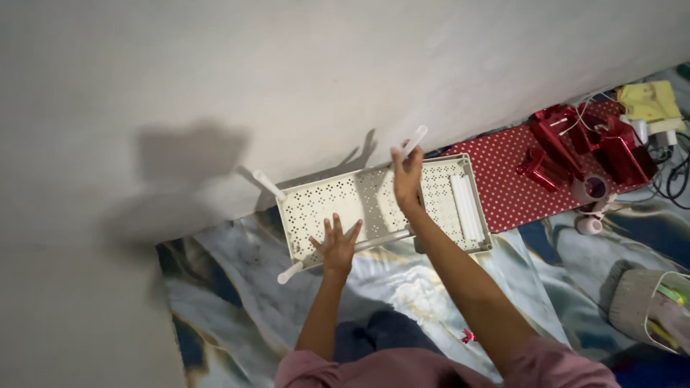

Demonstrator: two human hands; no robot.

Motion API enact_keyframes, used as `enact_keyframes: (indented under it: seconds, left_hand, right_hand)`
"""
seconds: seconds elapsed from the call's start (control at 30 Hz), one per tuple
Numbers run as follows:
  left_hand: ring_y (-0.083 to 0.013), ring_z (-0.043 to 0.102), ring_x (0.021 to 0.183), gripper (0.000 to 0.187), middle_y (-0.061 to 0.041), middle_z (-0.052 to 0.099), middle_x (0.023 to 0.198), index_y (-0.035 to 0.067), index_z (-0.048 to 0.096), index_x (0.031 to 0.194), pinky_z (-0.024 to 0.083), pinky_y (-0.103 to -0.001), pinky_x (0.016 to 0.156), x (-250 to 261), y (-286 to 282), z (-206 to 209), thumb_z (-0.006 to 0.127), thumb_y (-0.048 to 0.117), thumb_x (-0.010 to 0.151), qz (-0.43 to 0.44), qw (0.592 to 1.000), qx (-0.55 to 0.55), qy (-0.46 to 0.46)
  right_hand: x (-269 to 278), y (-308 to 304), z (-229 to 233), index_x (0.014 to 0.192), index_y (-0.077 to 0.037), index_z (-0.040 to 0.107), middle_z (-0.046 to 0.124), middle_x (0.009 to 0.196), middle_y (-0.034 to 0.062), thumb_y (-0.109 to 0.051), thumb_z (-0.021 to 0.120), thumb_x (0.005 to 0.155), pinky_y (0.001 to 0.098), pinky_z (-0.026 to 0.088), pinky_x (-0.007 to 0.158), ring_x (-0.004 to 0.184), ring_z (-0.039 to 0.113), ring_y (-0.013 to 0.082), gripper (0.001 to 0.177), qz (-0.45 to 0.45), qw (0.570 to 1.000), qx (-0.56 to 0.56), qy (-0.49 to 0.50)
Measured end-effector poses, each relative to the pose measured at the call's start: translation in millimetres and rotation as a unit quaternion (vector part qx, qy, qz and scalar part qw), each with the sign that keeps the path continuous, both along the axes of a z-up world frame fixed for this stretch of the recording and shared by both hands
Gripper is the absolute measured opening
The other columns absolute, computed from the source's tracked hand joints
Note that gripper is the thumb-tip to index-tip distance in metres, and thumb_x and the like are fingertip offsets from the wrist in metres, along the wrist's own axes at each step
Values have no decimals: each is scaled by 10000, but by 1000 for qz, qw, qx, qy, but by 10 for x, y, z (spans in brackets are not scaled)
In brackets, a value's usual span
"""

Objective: The person assembles a white plastic storage rack by inserting cylindrical legs into the corners of perforated trays and attaching a handle. They repeatedly adjust and reposition the trays and legs to fit them together.

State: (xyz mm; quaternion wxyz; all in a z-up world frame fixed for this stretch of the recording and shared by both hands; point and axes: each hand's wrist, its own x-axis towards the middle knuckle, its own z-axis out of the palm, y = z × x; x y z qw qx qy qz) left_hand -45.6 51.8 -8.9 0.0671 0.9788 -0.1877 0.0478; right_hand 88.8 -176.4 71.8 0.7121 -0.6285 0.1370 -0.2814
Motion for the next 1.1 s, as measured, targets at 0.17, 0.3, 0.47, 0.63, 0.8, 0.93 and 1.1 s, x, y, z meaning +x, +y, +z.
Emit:
enact_keyframes:
  seconds: [0.17,0.3,0.47,0.63,0.8,0.93,1.1]
  left_hand:
    - [-431,298,1510,819,-239,234,1672,452,276,1619,207,-880,979,54,-31,-105,532,37,960,-2,987,43,-153]
    - [-415,310,1491,833,-215,277,1643,486,260,1585,187,-882,958,57,33,-155,527,44,931,-4,992,97,-75]
    - [-408,305,1494,745,-199,310,1629,490,266,1565,150,-894,973,18,-29,-231,491,109,966,9,995,69,-77]
    - [-421,303,1524,729,-219,305,1658,464,258,1614,156,-871,997,70,-20,-190,507,138,1011,7,988,75,-135]
    - [-430,317,1494,801,-216,265,1644,483,241,1577,213,-888,951,3,-2,-131,549,110,939,-5,997,70,-34]
    - [-409,323,1498,846,-206,251,1653,497,211,1588,248,-884,961,46,-1,-86,543,69,937,4,994,82,-71]
    - [-417,327,1494,859,-212,264,1648,489,176,1596,229,-883,963,-8,-1,-72,535,68,938,0,995,83,-53]
  right_hand:
    - [558,5,17,715,-86,523,444,629,-31,-281,696,1005,337,293,524,569,353,101,390,-159,971,82,158]
    - [555,-226,-155,641,-163,434,373,552,-93,-256,683,990,304,215,458,494,288,66,439,13,989,72,128]
    - [428,-644,-154,732,-139,497,392,646,-71,-294,652,1027,283,287,517,570,335,73,368,257,962,-17,88]
    - [440,-86,-223,902,-79,606,547,800,-49,-369,615,1069,226,446,731,781,515,55,335,-41,994,7,105]
    - [595,134,-406,866,-10,616,409,711,-37,-334,686,1013,294,328,571,643,361,100,363,-199,960,182,75]
    - [660,-93,-507,855,-34,608,447,656,-31,-184,703,971,308,281,510,566,360,101,212,-138,974,146,106]
    - [591,-512,-509,836,-102,514,427,668,-51,-66,686,942,291,286,498,546,366,81,205,188,974,113,47]
